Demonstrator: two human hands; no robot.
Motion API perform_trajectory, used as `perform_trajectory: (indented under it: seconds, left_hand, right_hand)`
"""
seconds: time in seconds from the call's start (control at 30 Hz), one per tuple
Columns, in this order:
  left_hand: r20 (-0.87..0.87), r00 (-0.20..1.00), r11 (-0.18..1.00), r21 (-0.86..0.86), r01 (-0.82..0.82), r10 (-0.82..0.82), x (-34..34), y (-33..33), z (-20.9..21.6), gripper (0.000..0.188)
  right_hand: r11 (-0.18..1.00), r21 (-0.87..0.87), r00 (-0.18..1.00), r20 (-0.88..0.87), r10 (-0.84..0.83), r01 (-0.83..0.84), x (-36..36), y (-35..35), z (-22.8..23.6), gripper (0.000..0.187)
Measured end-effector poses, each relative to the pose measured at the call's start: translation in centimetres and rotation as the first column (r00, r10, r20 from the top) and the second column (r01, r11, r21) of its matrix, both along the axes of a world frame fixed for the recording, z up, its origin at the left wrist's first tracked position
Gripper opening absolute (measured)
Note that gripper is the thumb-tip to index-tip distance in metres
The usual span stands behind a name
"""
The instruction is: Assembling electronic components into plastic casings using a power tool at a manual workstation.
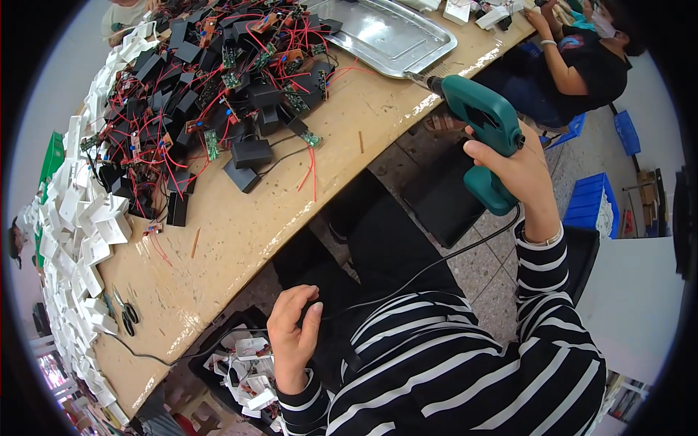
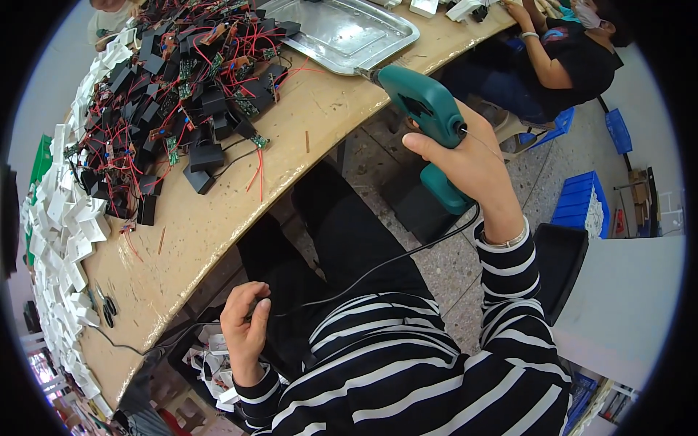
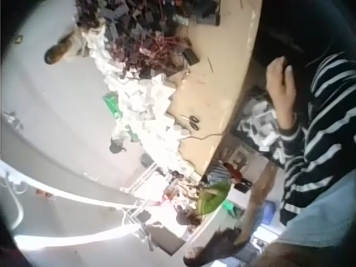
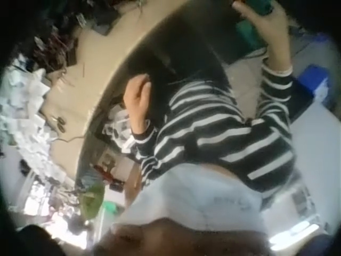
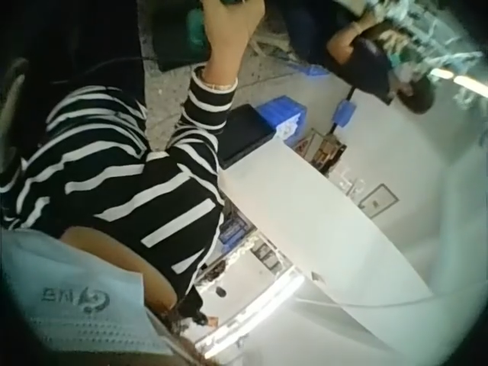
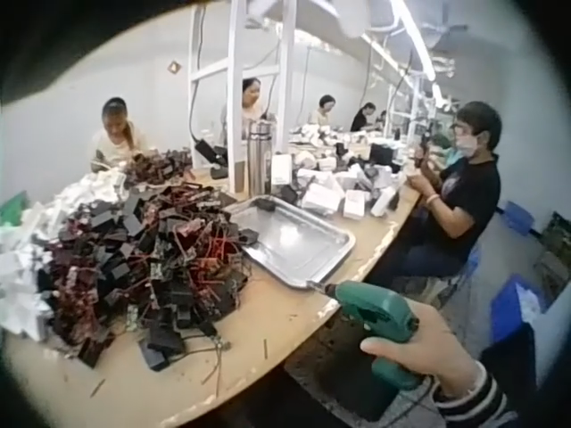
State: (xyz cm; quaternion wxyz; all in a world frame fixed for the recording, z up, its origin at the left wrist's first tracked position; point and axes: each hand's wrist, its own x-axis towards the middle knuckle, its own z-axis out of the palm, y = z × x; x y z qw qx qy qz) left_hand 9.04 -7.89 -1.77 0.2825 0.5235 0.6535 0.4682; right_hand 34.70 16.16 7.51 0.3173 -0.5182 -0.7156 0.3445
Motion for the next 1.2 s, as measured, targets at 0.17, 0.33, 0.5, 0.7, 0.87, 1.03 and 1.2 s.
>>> perform_trajectory:
  seconds: [0.17, 0.33, 0.5, 0.7, 0.87, 1.03, 1.2]
  left_hand:
    - [-0.065, 0.997, 0.999, 0.003, -0.041, 0.041, -0.6, 0.4, 0.9, 0.021]
    - [-0.281, 0.940, 0.981, 0.064, -0.185, 0.196, -3.2, 2.9, 3.2, 0.018]
    - [-0.550, 0.741, 0.923, 0.212, -0.322, 0.385, -6.3, 6.8, 5.0, 0.020]
    - [-0.783, 0.282, 0.770, 0.356, -0.530, 0.555, -14.0, 6.5, 5.0, 0.030]
    - [-0.750, 0.102, 0.575, 0.405, -0.711, 0.654, -23.0, 2.0, 4.8, 0.031]
    - [-0.842, 0.244, 0.784, 0.290, -0.549, 0.482, -30.9, 1.9, 4.7, 0.043]
    - [-0.947, 0.199, 0.913, 0.165, -0.372, 0.252, -34.6, 3.6, 5.0, 0.048]
  right_hand:
    - [1.000, 0.014, 0.992, -0.126, 0.025, -0.024, 0.2, -0.6, 0.3, 0.039]
    - [0.998, -0.001, 0.966, -0.249, 0.062, -0.065, 1.1, -1.1, -0.3, 0.041]
    - [0.979, -0.022, 0.831, -0.533, 0.158, -0.200, 0.7, -1.9, -2.5, 0.052]
    - [0.968, -0.010, 0.775, -0.602, 0.193, -0.250, 1.4, -2.1, -4.7, 0.057]
    - [0.944, -0.015, 0.750, -0.611, 0.253, -0.330, 1.5, -1.2, -5.1, 0.055]
    - [0.942, -0.026, 0.758, -0.602, 0.252, -0.334, 0.3, -0.7, -5.4, 0.050]
    - [0.927, -0.049, 0.777, -0.563, 0.281, -0.371, -0.6, -0.4, -5.7, 0.045]
